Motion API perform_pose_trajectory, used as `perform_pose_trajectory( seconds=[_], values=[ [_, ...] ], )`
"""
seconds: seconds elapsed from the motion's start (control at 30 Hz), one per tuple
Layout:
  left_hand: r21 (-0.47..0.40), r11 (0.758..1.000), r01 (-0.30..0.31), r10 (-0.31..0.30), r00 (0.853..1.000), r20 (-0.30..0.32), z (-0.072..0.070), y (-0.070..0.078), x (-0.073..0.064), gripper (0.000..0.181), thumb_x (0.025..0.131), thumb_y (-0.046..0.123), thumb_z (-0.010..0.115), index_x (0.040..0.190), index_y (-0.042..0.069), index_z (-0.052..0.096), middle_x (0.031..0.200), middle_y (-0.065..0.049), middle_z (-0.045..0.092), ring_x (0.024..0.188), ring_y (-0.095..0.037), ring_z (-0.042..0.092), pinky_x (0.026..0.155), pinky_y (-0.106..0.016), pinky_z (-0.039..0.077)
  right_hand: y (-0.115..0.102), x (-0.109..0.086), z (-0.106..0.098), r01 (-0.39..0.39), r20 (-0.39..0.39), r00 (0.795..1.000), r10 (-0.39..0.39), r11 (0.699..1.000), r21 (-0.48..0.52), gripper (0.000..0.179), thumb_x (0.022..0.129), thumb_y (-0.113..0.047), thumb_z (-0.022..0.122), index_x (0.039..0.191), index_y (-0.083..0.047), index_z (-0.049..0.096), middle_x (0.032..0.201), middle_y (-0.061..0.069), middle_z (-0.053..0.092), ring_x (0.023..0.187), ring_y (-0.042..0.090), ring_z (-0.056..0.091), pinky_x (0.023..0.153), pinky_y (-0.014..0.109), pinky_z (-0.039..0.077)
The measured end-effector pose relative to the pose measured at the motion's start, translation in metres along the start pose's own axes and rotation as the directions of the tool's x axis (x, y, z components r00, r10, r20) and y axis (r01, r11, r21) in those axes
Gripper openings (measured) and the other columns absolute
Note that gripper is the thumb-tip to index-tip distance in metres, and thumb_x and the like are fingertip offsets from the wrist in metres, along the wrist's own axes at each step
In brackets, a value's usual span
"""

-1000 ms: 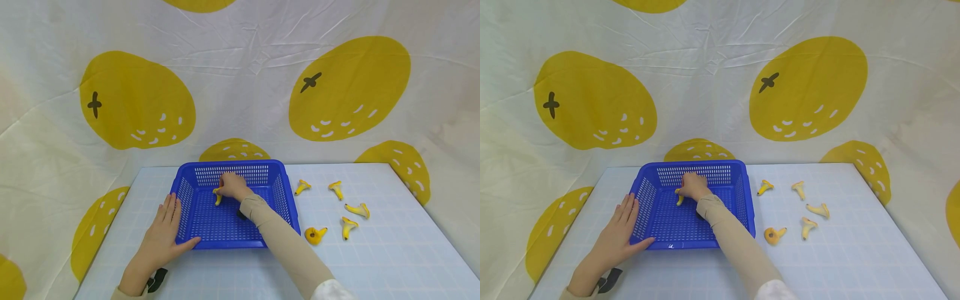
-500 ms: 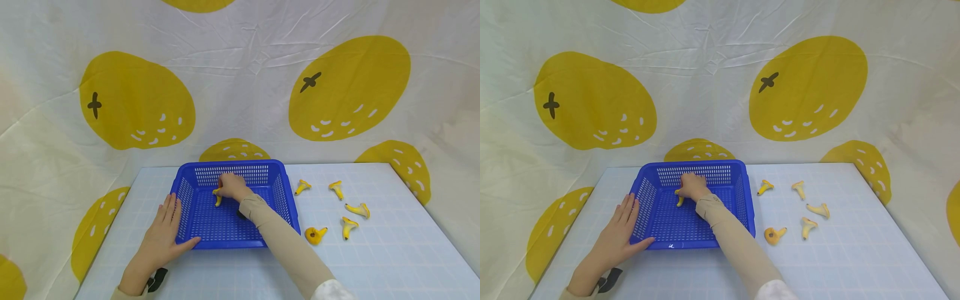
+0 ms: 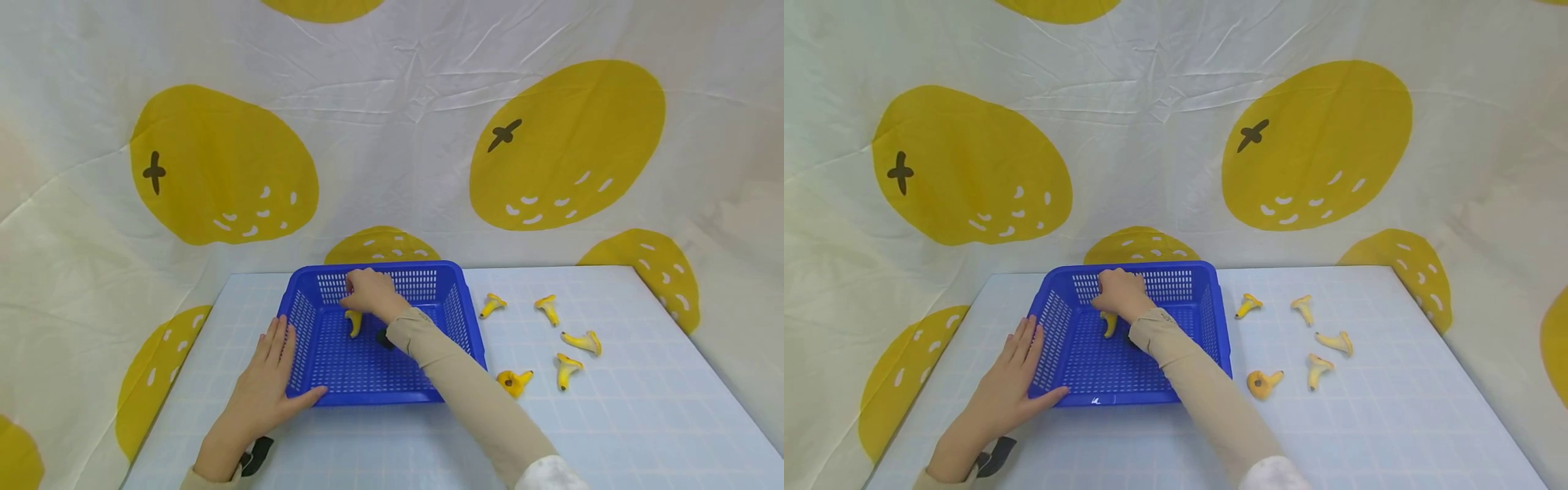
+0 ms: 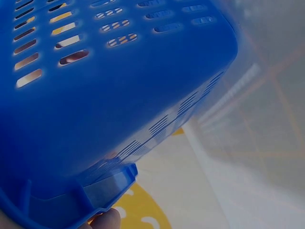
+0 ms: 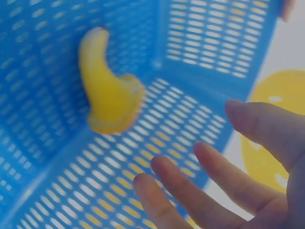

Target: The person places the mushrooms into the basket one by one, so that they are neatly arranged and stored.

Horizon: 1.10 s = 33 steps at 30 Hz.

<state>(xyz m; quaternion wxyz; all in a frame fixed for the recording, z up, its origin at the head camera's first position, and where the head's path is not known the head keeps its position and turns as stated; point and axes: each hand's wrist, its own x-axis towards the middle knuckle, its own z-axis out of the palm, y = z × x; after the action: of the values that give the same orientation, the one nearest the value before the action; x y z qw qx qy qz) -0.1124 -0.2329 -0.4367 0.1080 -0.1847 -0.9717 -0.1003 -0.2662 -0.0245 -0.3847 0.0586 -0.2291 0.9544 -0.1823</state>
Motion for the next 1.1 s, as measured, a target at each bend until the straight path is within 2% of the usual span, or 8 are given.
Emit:
perform_pose_trajectory(
  seconds=[0.2,0.4,0.5,0.57,0.7,0.9,1.1],
  values=[
    [-0.004,1.0,0.007,-0.007,1.0,0.011,0.0,0.0,0.0,0.114,0.082,0.067,0.065,0.15,-0.014,0.024,0.16,-0.031,0.01,0.149,-0.044,0.007,0.122,-0.042,0.002,-0.007,-0.009,-0.022,0.008,-0.015,1.0,-0.008,1.0,-0.004,0.031,0.093,-0.039,0.068,0.112,-0.015,0.07,0.094,0.0,0.068,0.077,0.018,0.06,0.082,0.042,0.05],
    [-0.008,1.0,0.023,-0.023,0.999,0.03,0.002,-0.001,0.0,0.114,0.083,0.069,0.063,0.151,-0.013,0.022,0.161,-0.03,0.008,0.15,-0.042,0.004,0.122,-0.043,0.003,-0.006,-0.021,-0.045,0.04,-0.069,0.997,-0.038,0.999,0.03,0.032,0.093,-0.039,0.068,0.112,-0.014,0.07,0.099,0.001,0.07,0.075,0.015,0.06,0.07,0.034,0.051],
    [-0.009,1.0,0.027,-0.026,0.999,0.033,0.002,-0.002,-0.001,0.114,0.083,0.069,0.062,0.151,-0.013,0.021,0.161,-0.03,0.007,0.15,-0.041,0.003,0.121,-0.042,0.001,-0.004,-0.03,-0.057,0.045,-0.096,0.995,-0.039,0.997,0.058,0.032,0.092,-0.04,0.069,0.111,-0.014,0.07,0.101,0.001,0.07,0.078,0.016,0.062,0.071,0.032,0.052],
    [-0.007,1.0,0.027,-0.027,0.999,0.031,0.002,-0.003,-0.001,0.114,0.084,0.069,0.062,0.151,-0.013,0.021,0.161,-0.03,0.007,0.15,-0.041,0.003,0.121,-0.041,-0.001,-0.001,-0.037,-0.065,0.051,-0.119,0.992,-0.04,0.995,0.087,0.031,0.092,-0.039,0.069,0.111,-0.014,0.069,0.103,0.001,0.07,0.086,0.017,0.064,0.076,0.033,0.052],
    [-0.005,1.0,0.026,-0.026,0.999,0.03,0.001,-0.003,-0.002,0.113,0.084,0.069,0.061,0.152,-0.013,0.021,0.161,-0.03,0.007,0.15,-0.041,0.003,0.121,-0.037,-0.005,0.007,-0.049,-0.079,0.053,-0.157,0.987,-0.027,0.986,0.16,0.029,0.092,-0.037,0.069,0.111,-0.014,0.069,0.107,0.003,0.07,0.096,0.02,0.065,0.081,0.036,0.053],
    [-0.005,1.0,0.016,-0.016,1.0,0.021,0.001,-0.002,-0.002,0.113,0.084,0.067,0.063,0.151,-0.013,0.021,0.161,-0.031,0.008,0.15,-0.042,0.004,0.12,-0.034,-0.007,0.027,-0.062,-0.096,0.066,-0.217,0.976,-0.01,0.966,0.25,0.028,0.093,-0.035,0.066,0.109,-0.013,0.069,0.106,0.004,0.069,0.096,0.021,0.064,0.081,0.037,0.052],
    [-0.005,1.0,0.01,-0.01,1.0,0.016,0.001,0.0,-0.001,0.113,0.083,0.067,0.063,0.151,-0.013,0.022,0.161,-0.03,0.009,0.15,-0.042,0.005,0.12,-0.032,-0.008,0.052,-0.077,-0.104,0.083,-0.319,0.947,0.035,0.933,0.35,0.026,0.092,-0.031,0.068,0.108,-0.011,0.069,0.103,0.005,0.07,0.09,0.023,0.065,0.08,0.037,0.052]
  ],
)
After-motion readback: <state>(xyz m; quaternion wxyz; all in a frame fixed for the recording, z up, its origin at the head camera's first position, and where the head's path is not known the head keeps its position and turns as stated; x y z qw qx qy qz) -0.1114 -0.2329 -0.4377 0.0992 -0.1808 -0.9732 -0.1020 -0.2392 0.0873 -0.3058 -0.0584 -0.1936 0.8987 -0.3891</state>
